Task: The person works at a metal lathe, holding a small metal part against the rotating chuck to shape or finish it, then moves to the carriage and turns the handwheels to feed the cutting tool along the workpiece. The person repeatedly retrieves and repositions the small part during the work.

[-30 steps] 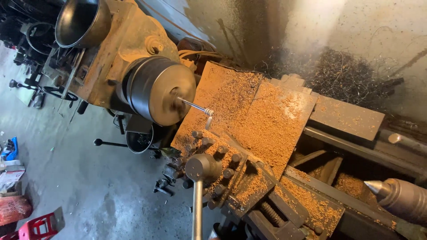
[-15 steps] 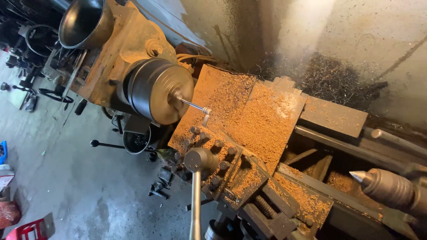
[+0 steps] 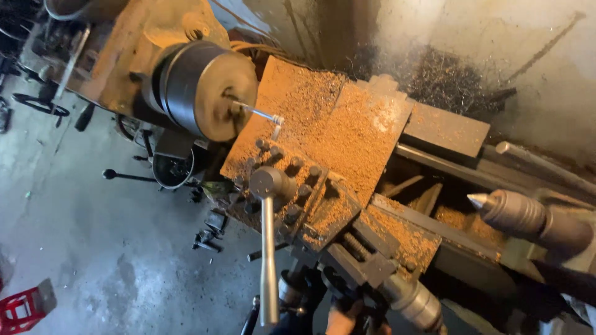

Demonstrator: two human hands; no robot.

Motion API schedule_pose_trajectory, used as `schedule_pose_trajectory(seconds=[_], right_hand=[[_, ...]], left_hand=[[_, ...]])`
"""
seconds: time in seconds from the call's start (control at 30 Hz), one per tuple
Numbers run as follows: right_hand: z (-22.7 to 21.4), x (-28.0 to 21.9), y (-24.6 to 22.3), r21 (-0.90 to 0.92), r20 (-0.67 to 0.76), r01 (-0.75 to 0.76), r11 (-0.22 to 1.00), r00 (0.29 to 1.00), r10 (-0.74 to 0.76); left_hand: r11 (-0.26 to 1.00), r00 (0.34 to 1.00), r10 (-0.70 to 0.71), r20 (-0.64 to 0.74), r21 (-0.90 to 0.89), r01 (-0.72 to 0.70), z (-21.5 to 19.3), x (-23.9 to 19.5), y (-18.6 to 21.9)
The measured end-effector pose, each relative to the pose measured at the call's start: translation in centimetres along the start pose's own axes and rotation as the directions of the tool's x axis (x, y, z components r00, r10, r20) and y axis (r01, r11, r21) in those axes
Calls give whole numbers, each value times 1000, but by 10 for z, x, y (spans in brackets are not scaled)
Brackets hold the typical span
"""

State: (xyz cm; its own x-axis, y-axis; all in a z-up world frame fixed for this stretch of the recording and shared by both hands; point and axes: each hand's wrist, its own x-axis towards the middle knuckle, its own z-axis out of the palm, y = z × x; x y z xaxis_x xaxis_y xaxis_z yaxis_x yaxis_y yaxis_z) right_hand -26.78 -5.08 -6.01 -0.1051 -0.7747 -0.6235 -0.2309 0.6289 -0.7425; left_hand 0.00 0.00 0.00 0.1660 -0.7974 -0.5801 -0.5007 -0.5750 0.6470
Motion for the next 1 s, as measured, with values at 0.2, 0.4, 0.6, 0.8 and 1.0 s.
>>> schedule_pose_trajectory(seconds=[0.2,0.4,0.6,0.8,1.0], right_hand=[[120,-57,-6,27,-260,-50,998,964,55],[122,-52,-21,-39,-308,-58,998,950,43],[123,-61,-24,-133,-403,-18,991,914,-38],[114,-72,-55,19,-358,-115,993,927,114],[103,-84,-73,304,-239,-111,946,952,188]], left_hand=[[992,990,-111,81,-51,115,-18,48,124],[994,991,-108,74,28,106,-15,51,126],[991,989,-130,-66,-38,128,-10,58,127],[983,964,-182,-196,-38,178,1,81,97],[970,947,-238,-215,-94,222,-9,111,75]])
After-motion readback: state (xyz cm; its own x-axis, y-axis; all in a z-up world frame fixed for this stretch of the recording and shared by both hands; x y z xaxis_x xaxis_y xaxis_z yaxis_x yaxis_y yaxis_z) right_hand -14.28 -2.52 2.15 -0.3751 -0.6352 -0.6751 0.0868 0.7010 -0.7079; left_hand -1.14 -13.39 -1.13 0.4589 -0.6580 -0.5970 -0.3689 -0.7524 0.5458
